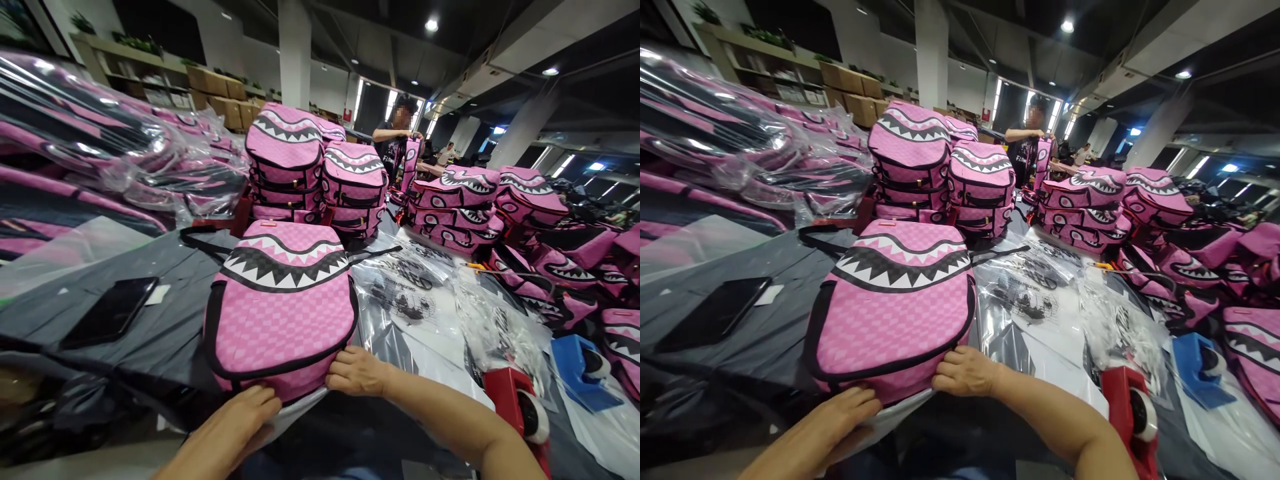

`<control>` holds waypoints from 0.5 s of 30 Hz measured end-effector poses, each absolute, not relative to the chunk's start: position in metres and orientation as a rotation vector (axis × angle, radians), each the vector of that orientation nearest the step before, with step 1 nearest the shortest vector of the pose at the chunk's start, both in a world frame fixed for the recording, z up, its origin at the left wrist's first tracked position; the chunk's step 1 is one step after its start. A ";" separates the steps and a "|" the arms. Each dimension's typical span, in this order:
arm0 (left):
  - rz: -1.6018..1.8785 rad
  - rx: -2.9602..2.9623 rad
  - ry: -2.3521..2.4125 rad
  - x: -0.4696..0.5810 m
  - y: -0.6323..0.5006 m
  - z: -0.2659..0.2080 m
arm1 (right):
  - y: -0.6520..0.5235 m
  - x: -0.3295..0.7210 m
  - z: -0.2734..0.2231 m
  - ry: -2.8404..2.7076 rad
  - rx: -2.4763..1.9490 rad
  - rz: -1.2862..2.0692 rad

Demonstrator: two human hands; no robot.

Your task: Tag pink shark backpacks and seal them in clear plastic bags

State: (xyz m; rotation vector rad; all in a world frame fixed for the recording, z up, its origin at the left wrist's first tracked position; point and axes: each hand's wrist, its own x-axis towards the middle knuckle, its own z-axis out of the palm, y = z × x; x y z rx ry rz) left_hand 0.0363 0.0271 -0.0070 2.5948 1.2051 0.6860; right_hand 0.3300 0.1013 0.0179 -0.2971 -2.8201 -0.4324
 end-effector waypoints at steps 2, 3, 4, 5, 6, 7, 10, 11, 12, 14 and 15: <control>0.723 2.613 1.193 0.035 0.023 -0.006 | 0.101 0.331 0.006 -2.738 -0.284 -0.394; 0.764 2.617 1.186 0.034 0.022 -0.004 | 0.100 0.331 0.005 -2.711 -0.296 -0.342; 0.808 2.613 1.181 0.033 0.021 -0.002 | 0.097 0.333 0.007 -2.681 -0.317 -0.264; 0.844 2.596 1.182 0.033 0.022 0.001 | 0.093 0.335 0.011 -2.640 -0.350 -0.165; 0.860 2.573 1.173 0.034 0.022 0.003 | 0.087 0.338 0.017 -2.582 -0.397 -0.052; 0.859 2.542 1.166 0.035 0.023 0.005 | 0.080 0.342 0.023 -2.499 -0.467 0.066; 0.847 2.477 1.134 0.037 0.026 0.008 | 0.055 0.349 0.030 -2.139 -0.799 0.385; 0.844 2.471 1.119 0.036 0.026 0.008 | 0.047 0.349 0.027 -2.006 -0.921 0.483; 0.846 2.475 1.105 0.035 0.027 0.007 | 0.041 0.347 0.021 -1.868 -1.033 0.589; 0.878 2.508 1.090 0.029 0.028 0.004 | 0.033 0.336 0.004 -1.610 -1.197 0.818; 0.899 2.538 1.075 0.026 0.029 0.000 | 0.031 0.329 -0.005 -1.497 -1.250 0.918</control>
